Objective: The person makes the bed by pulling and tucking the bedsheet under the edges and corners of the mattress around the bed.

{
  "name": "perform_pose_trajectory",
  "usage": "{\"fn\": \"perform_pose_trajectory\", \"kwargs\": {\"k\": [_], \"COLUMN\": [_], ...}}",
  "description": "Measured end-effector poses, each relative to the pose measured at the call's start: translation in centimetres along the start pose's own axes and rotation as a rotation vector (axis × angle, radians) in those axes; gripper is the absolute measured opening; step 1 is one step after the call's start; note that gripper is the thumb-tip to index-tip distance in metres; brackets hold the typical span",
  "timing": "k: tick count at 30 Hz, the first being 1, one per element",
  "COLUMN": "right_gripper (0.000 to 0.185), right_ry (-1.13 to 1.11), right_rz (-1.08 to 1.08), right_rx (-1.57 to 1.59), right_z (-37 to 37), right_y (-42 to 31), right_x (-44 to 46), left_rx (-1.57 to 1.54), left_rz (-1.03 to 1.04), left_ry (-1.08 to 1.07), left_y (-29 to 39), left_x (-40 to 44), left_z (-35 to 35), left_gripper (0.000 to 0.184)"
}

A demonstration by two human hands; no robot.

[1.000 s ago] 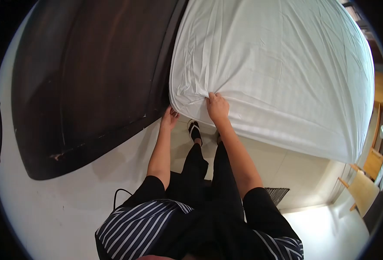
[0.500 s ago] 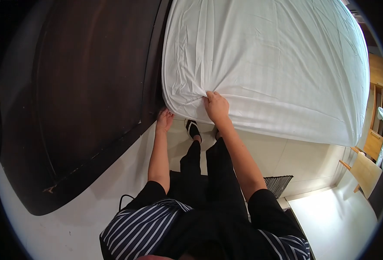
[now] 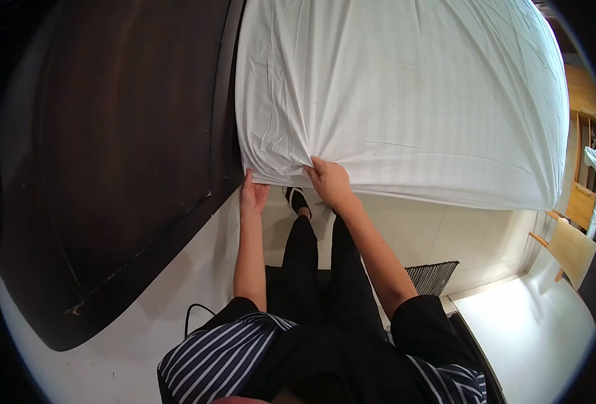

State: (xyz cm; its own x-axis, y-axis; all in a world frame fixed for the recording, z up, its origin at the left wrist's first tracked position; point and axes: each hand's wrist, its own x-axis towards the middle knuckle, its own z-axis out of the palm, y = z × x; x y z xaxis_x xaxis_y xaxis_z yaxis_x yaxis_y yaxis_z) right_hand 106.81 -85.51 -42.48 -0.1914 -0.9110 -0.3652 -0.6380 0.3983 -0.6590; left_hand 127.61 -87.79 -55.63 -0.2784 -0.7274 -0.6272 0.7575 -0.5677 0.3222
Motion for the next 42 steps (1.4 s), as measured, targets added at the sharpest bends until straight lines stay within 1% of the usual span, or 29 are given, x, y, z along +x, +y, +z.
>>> {"fn": "perform_pose_trajectory", "kwargs": {"k": [3,6,7,9,13,14,17,18,20,21,22,25,28,31,32,33,34,36,38,41,42], "right_gripper": [0.017,0.018,0.019,0.016,0.015,0.015,0.013,0.01,0.015,0.018,0.027,0.027,0.029,0.029,0.03,0.033,0.036,0.038,0.039,0.038,0.039], "right_ry": [-0.01,-0.023,-0.006,-0.017,0.041,0.032,0.068,0.084,0.102,0.11,0.122,-0.011,-0.249,-0.32,-0.336,-0.346,-0.269,0.044,0.15,0.277,0.321], "right_rz": [-0.045,-0.047,-0.057,-0.059,-0.091,-0.05,0.048,0.012,-0.102,-0.159,-0.213,-0.138,-0.154,-0.015,0.163,0.426,0.729,0.888,0.696,0.517,0.495], "right_rx": [0.014,0.057,0.067,0.0,-0.063,-0.106,-0.079,0.005,0.092,0.14,0.103,0.076,0.145,0.348,0.555,0.781,1.099,1.256,1.776,1.862,1.877], "right_z": [-0.6,-1.6,-1.6,-1.2,0.9,1.6,3.9,4.3,4.0,3.7,3.7,3.5,4.4,8.1,9.7,10.7,11.7,11.4,11.9,10.5,11.0], "right_y": [-0.8,-2.2,-2.4,-2.5,-2.7,-2.6,-1.9,-1.6,-1.4,-1.4,-0.9,-0.6,1.0,5.0,6.9,9.0,11.1,13.2,18.3,18.3,19.0], "right_x": [0.1,0.3,-1.4,-1.7,-1.0,-0.5,0.3,0.3,0.1,0.1,0.0,-1.0,-2.2,-3.9,-4.4,-5.0,-5.5,-4.8,-3.7,-2.5,-2.7], "left_rx": [-0.07,0.001,0.022,0.072,0.207,0.234,0.31,0.332,0.363,0.385,0.398,0.434,0.456,0.493,0.506,0.521,0.531,0.551,0.577,0.611,0.623], "left_rz": [0.034,0.035,0.069,0.128,0.183,0.186,0.149,0.131,0.103,0.09,0.08,0.045,0.019,0.029,0.041,0.054,0.069,0.097,0.125,0.163,0.17], "left_ry": [0.135,0.339,0.34,0.392,0.448,0.453,0.438,0.425,0.402,0.391,0.38,0.354,0.322,0.315,0.319,0.321,0.324,0.334,0.345,0.368,0.375], "left_y": [-0.2,0.0,-0.8,-1.7,-3.9,-4.0,-4.0,-3.9,-3.9,-3.8,-3.9,-4.1,-5.0,-5.3,-5.2,-5.2,-5.1,-4.9,-4.6,-4.4,-4.7], "left_x": [0.3,2.8,2.8,4.5,9.0,9.7,11.2,11.6,12.0,12.1,12.1,11.9,12.0,11.6,11.5,11.5,11.2,10.6,9.9,9.0,8.9], "left_z": [1.0,-0.2,-0.7,-1.2,-4.7,-4.9,-5.4,-5.4,-5.7,-5.7,-5.8,-6.0,-6.3,-7.0,-7.2,-7.5,-7.6,-7.5,-7.5,-7.3,-7.4], "left_gripper": [0.046,0.045,0.042,0.037,0.033,0.034,0.034,0.034,0.035,0.035,0.035,0.035,0.036,0.037,0.037,0.037,0.037,0.037,0.038,0.038,0.039]}}
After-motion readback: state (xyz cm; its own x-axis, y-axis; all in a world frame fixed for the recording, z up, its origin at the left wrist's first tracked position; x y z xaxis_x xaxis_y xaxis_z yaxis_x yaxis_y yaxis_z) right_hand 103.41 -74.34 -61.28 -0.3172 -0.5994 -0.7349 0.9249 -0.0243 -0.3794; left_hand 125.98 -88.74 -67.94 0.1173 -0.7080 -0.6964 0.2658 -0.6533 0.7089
